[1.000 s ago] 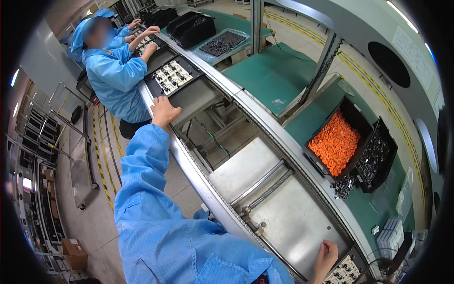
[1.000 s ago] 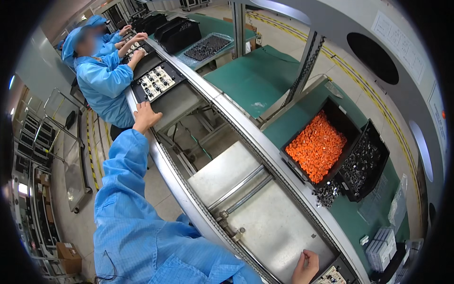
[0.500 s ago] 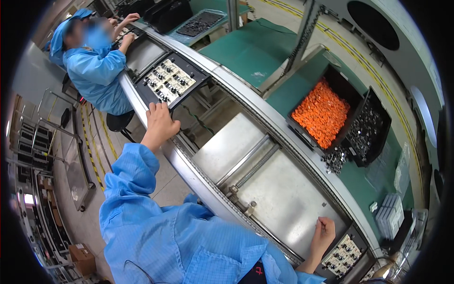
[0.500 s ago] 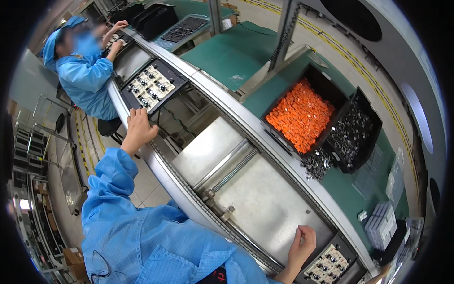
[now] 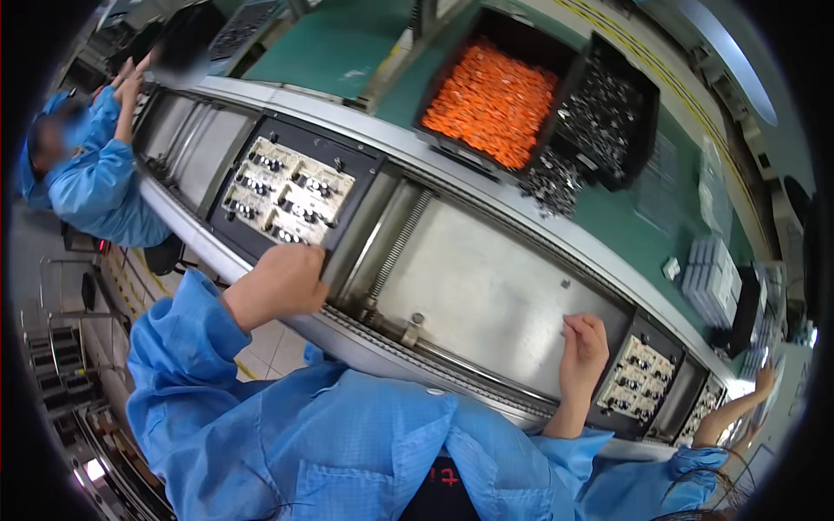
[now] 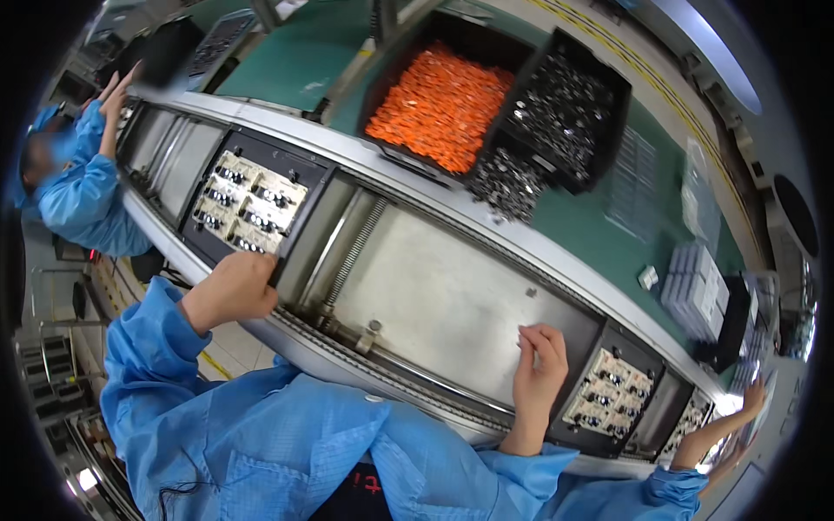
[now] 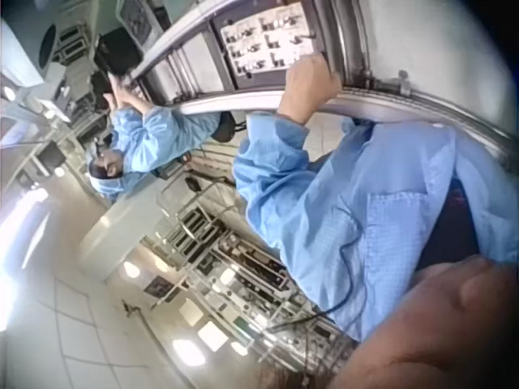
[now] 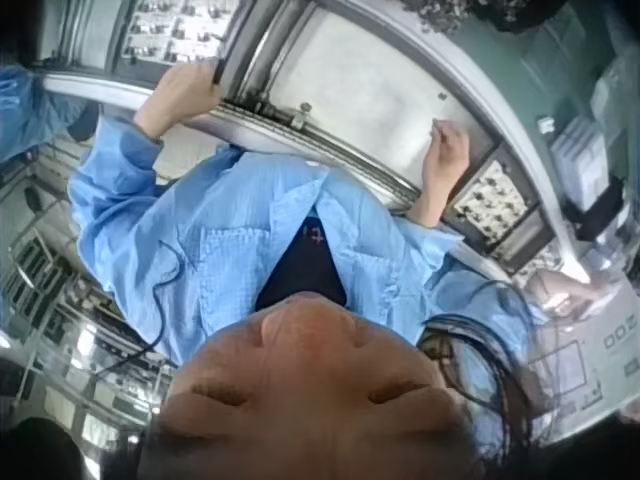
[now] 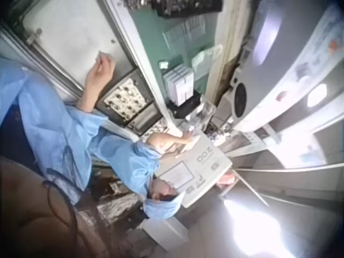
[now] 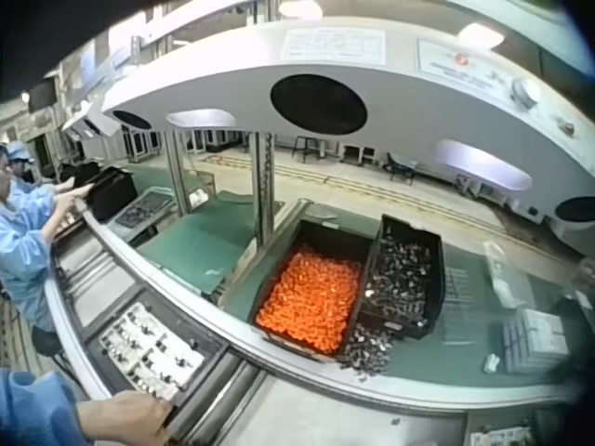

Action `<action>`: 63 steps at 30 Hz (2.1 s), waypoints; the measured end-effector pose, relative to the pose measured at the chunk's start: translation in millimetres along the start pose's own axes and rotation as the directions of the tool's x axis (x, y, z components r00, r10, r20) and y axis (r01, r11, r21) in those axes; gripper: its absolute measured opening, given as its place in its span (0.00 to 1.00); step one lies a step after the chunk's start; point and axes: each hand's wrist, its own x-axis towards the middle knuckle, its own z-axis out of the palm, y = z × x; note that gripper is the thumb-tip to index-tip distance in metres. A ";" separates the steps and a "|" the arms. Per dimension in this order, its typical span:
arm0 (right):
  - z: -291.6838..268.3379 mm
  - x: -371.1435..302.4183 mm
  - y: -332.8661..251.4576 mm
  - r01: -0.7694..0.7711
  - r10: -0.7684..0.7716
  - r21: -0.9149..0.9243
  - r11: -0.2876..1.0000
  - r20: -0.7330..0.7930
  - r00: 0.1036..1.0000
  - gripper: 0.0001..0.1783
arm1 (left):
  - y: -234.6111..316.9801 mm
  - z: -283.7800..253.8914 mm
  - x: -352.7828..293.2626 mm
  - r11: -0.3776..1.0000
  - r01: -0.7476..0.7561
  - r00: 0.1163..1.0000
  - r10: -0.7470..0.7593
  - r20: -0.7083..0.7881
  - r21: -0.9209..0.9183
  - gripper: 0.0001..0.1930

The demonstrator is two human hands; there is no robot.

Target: Insert electronic components into a printed circuit board on an assembly line.

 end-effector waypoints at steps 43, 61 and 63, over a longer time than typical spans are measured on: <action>81.1 97.4 -34.5 0.362 -0.223 -0.275 0.891 0.430 0.875 0.21 | 111.6 -77.6 340.6 0.889 -0.371 0.653 0.454 -0.606 0.267 0.02; 64.9 191.9 25.4 0.199 -0.188 -0.230 0.953 0.067 0.980 0.12 | 116.5 -43.4 172.3 0.766 -0.396 0.896 0.442 -0.031 -0.507 0.07; 66.7 193.3 27.6 0.163 -0.155 -0.185 0.969 0.058 0.986 0.11 | 111.9 -33.5 164.8 0.724 -0.211 0.938 0.338 0.072 -0.657 0.08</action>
